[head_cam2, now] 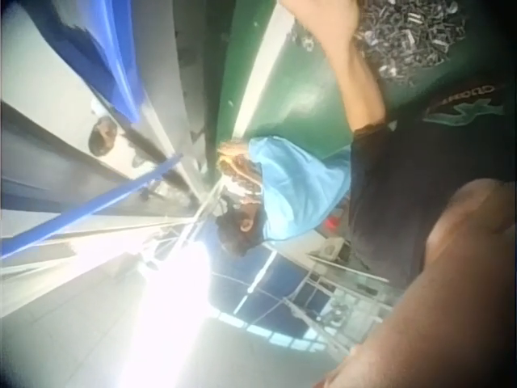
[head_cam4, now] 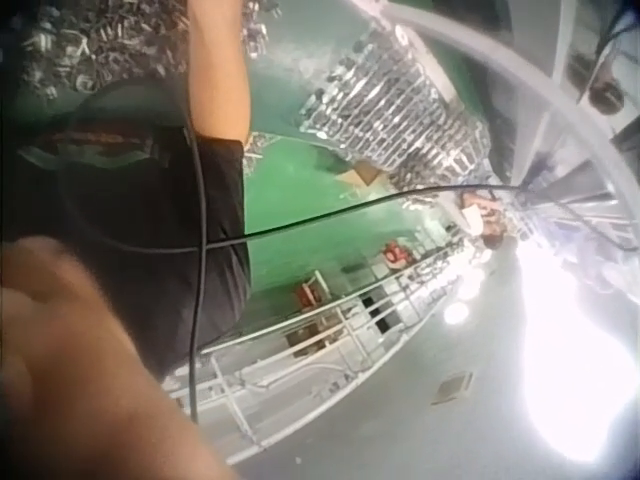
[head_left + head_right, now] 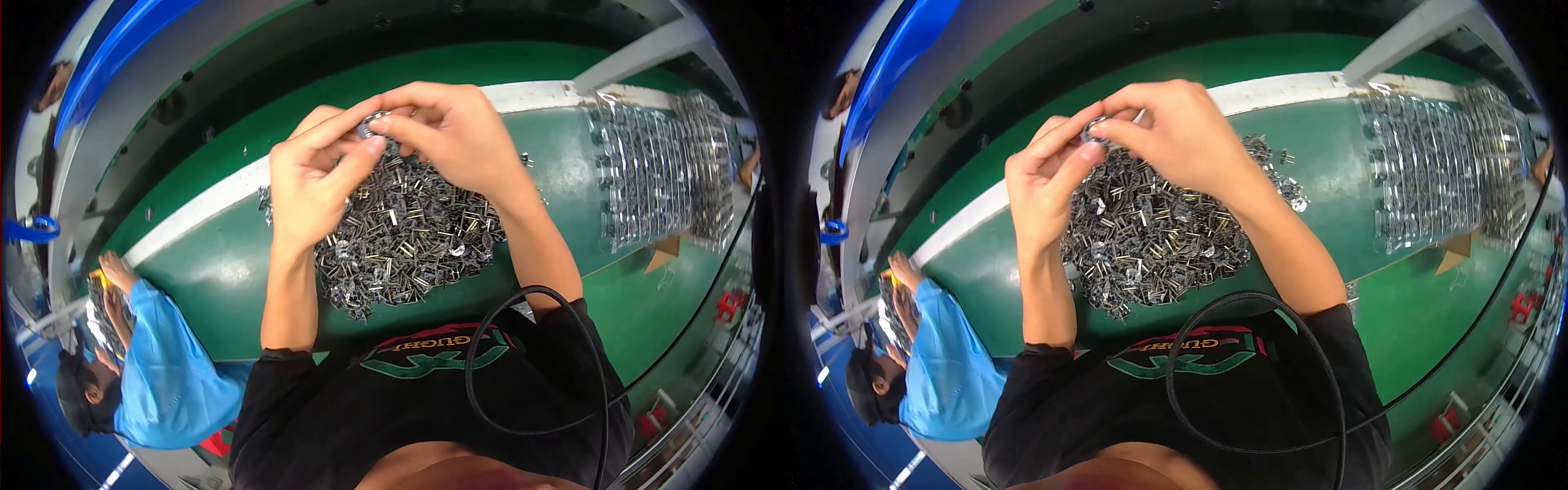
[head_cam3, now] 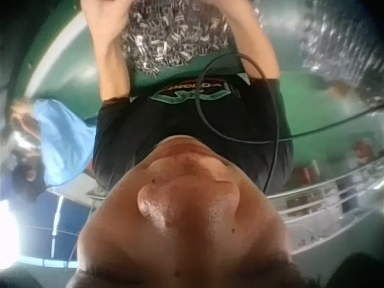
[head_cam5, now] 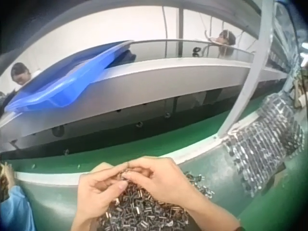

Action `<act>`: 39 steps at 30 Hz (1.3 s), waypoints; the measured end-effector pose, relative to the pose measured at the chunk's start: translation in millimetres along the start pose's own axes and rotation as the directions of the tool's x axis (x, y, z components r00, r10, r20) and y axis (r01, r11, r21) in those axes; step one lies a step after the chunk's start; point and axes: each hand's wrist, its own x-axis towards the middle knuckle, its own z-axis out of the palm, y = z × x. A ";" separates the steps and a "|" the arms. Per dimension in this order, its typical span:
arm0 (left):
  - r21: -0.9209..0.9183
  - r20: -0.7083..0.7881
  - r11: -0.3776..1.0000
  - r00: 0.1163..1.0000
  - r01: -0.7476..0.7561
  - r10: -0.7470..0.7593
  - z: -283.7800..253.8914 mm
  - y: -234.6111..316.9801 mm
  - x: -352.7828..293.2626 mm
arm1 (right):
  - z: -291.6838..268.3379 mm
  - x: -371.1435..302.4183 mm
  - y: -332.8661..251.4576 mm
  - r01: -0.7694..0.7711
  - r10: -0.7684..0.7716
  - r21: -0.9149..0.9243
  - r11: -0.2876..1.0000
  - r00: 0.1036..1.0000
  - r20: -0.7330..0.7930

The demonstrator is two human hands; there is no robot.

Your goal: The person assembles metal terminals into a plastic housing by hand.

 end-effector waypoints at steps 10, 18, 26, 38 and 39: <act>0.191 -0.137 0.973 0.985 0.133 -0.108 -12.3 -23.7 18.0 | -19.5 -34.3 35.6 0.285 -0.321 -0.231 0.930 0.937 -0.135; 0.742 -0.390 0.600 0.921 0.300 0.022 -148.8 -132.1 107.3 | -107.9 -96.3 66.9 -0.299 0.066 -0.649 0.700 0.932 -0.357; 0.876 -0.426 0.292 0.900 0.384 0.096 -190.4 -147.7 140.7 | -106.9 -100.5 85.9 -0.415 0.177 -0.591 0.692 0.891 -0.418; 0.867 -0.447 0.261 0.894 0.426 0.025 -207.9 -121.8 44.5 | -102.2 -85.0 77.9 0.015 0.182 0.465 0.885 0.909 -0.376; 0.796 -0.467 0.442 0.884 0.414 0.014 -190.9 -110.6 42.6 | -95.4 -78.1 70.0 0.070 0.163 0.588 0.806 0.929 -0.334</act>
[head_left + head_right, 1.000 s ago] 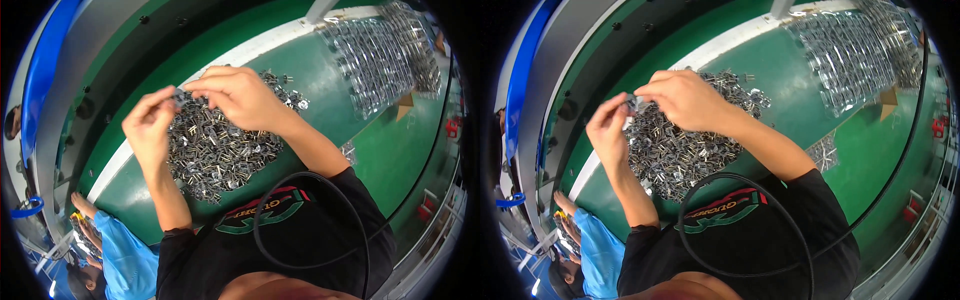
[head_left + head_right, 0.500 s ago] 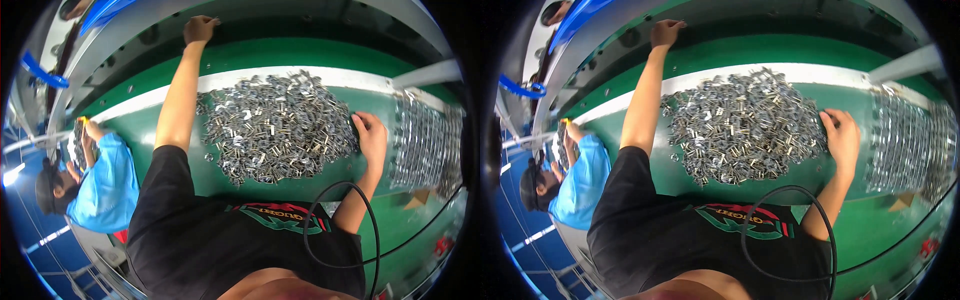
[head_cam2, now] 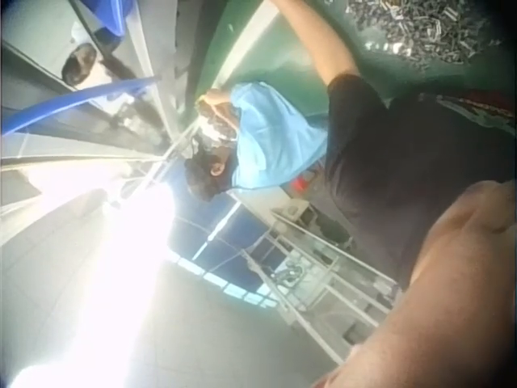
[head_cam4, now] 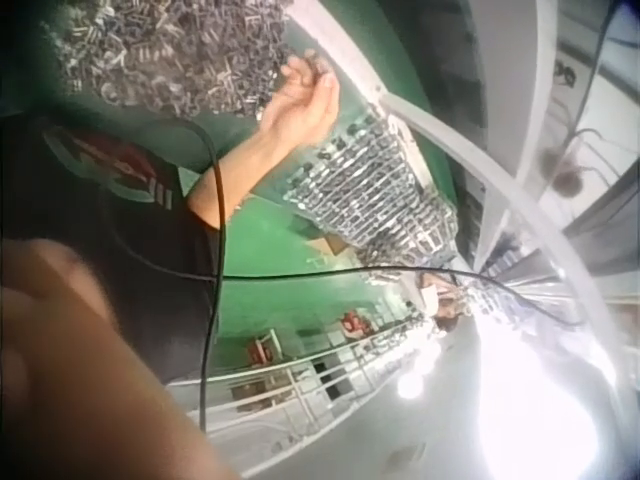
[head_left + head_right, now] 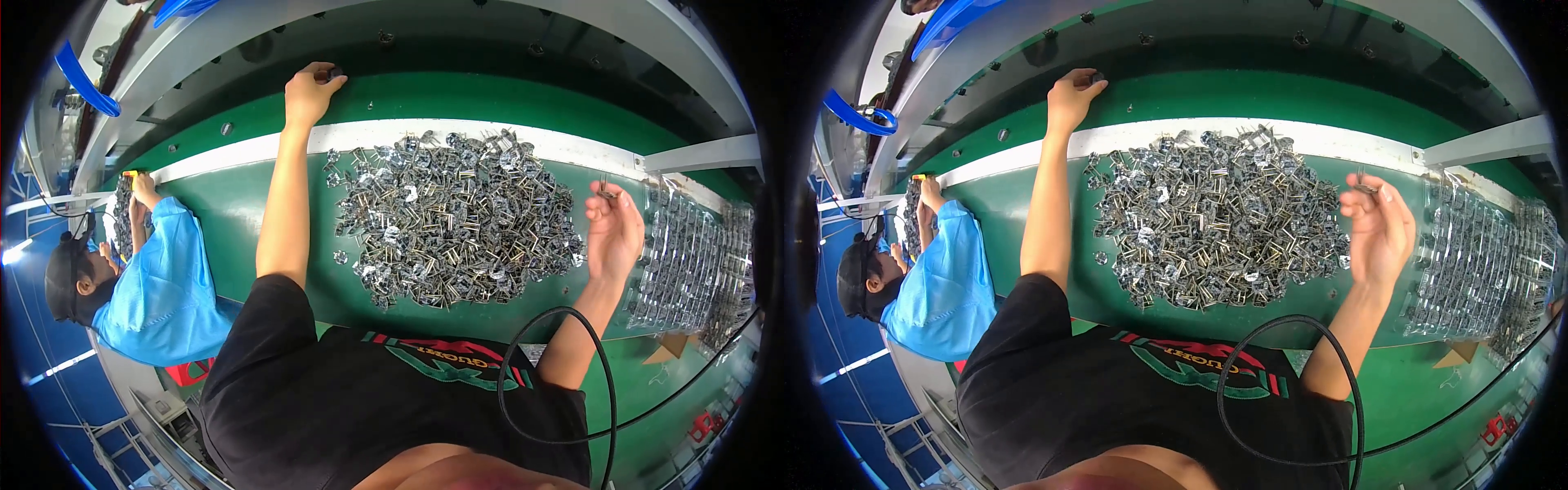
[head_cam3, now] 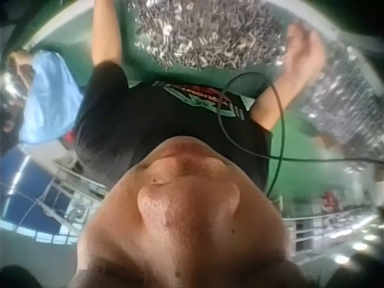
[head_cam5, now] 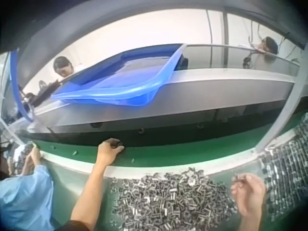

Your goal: The person assembles metal terminals into a plastic housing by hand.

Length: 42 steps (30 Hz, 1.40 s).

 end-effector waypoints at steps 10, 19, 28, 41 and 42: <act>-0.756 0.106 0.632 0.920 -0.172 0.377 -47.3 156.6 -104.1 | 126.6 28.1 -7.3 0.112 -0.064 -0.104 0.988 0.921 0.385; -0.749 0.194 0.637 0.858 -0.184 0.475 -48.6 173.6 -123.2 | 143.8 16.4 -2.3 0.735 -0.445 -0.494 0.465 0.676 0.587; -0.827 0.287 0.560 0.825 -0.042 0.486 -42.9 177.8 -127.4 | 138.1 13.7 9.6 0.749 -0.457 -0.514 0.419 0.663 0.593; -0.878 0.310 0.465 0.874 0.113 0.375 -33.3 170.4 -123.6 | 139.4 8.1 26.1 0.485 -0.358 -0.428 0.762 0.867 0.346; -0.873 0.312 0.474 0.879 0.115 0.360 -32.9 174.8 -123.3 | 132.2 10.5 25.2 0.482 -0.326 -0.427 0.765 0.862 0.388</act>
